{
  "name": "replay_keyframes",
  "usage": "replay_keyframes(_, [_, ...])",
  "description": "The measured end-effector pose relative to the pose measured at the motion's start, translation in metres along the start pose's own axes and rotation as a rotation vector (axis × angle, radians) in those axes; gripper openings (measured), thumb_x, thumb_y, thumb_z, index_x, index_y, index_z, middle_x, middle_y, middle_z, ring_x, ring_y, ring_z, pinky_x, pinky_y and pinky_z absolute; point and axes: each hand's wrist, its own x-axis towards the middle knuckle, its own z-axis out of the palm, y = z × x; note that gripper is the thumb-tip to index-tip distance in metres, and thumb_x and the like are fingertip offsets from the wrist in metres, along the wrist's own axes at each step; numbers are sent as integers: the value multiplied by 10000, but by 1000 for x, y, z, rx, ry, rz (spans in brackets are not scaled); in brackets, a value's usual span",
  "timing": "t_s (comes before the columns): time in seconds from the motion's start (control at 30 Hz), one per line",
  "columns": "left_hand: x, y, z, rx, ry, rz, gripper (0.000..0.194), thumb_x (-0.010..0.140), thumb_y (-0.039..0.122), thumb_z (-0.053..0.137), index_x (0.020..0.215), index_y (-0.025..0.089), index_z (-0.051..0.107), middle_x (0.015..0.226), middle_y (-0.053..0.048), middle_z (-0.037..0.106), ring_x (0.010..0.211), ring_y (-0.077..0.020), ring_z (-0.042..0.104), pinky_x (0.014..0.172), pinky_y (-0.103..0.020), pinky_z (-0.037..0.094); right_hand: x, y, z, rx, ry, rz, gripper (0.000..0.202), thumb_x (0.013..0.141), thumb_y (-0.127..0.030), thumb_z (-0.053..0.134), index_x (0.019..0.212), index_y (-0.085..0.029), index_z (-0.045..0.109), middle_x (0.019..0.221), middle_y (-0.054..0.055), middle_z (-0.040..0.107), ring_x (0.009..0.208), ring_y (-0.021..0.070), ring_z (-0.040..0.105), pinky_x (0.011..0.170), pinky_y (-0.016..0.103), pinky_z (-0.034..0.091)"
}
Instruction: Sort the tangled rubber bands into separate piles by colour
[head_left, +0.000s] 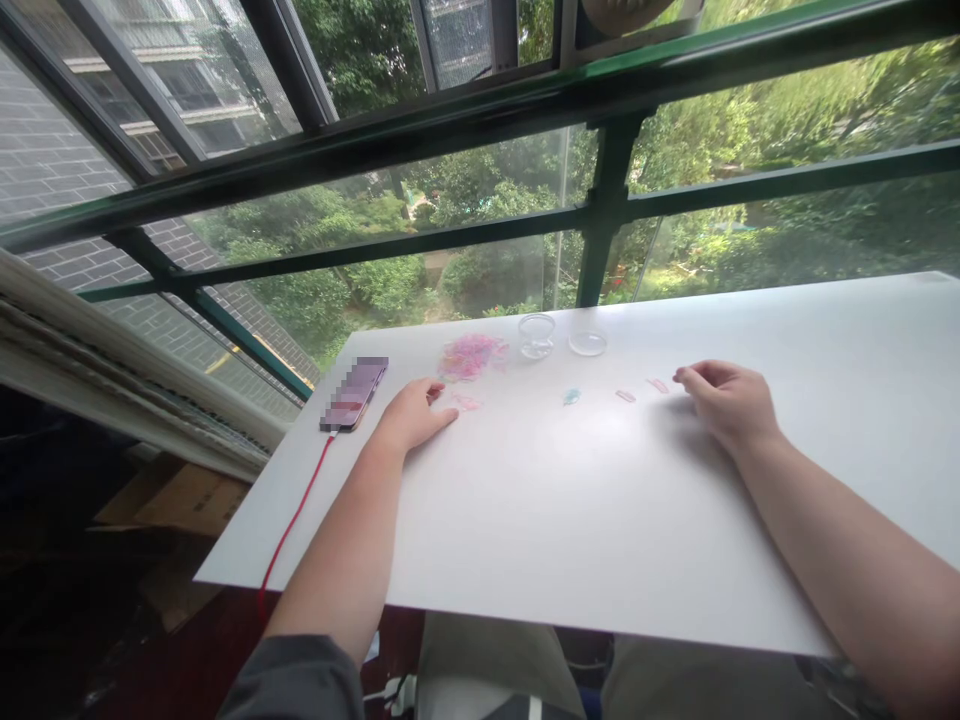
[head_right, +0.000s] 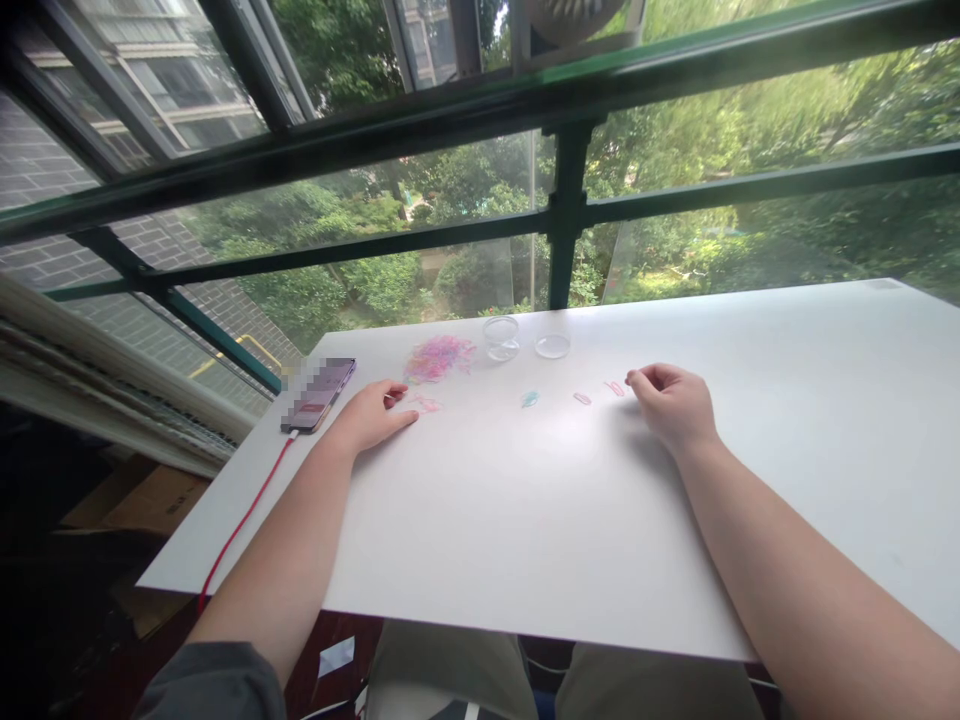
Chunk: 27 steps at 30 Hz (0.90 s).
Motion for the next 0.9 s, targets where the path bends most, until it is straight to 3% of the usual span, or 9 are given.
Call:
replay_keyframes(0.13, [0,0,1,-5,-39,55,568,638,486,684,1122,193,639,1156,-79,627,1005,-224,604,902,-288,460,0,0,1,-1,1,1,248,625,-396,539,651,-175,648,552,2,548,519,126,430,516,259,314])
replay_keyframes(0.37, [-2,9,7,-122,-79,54,340,726,342,629,1025,189,682,966,-36,708,853,-168,644,835,-257,488,0,-1,2,-7,-1,-6,245,627,-392,537,651,-173,646,539,-5,534,517,123,422,508,257,311])
replay_keyframes(0.6, [-1,9,7,-61,-59,127,587,676,402,676,1212,178,585,1136,-77,631,935,-195,608,857,-282,477,-2,-3,0,-3,0,-21,228,646,-361,546,659,-160,651,536,1,534,510,118,417,503,255,309])
replay_keyframes(0.9, [1,35,18,102,-72,235,281,815,362,536,1013,240,694,986,-42,673,878,-195,609,791,-283,470,-2,-2,1,17,8,-29,227,658,-358,553,664,-152,650,535,-6,518,511,109,409,504,250,306])
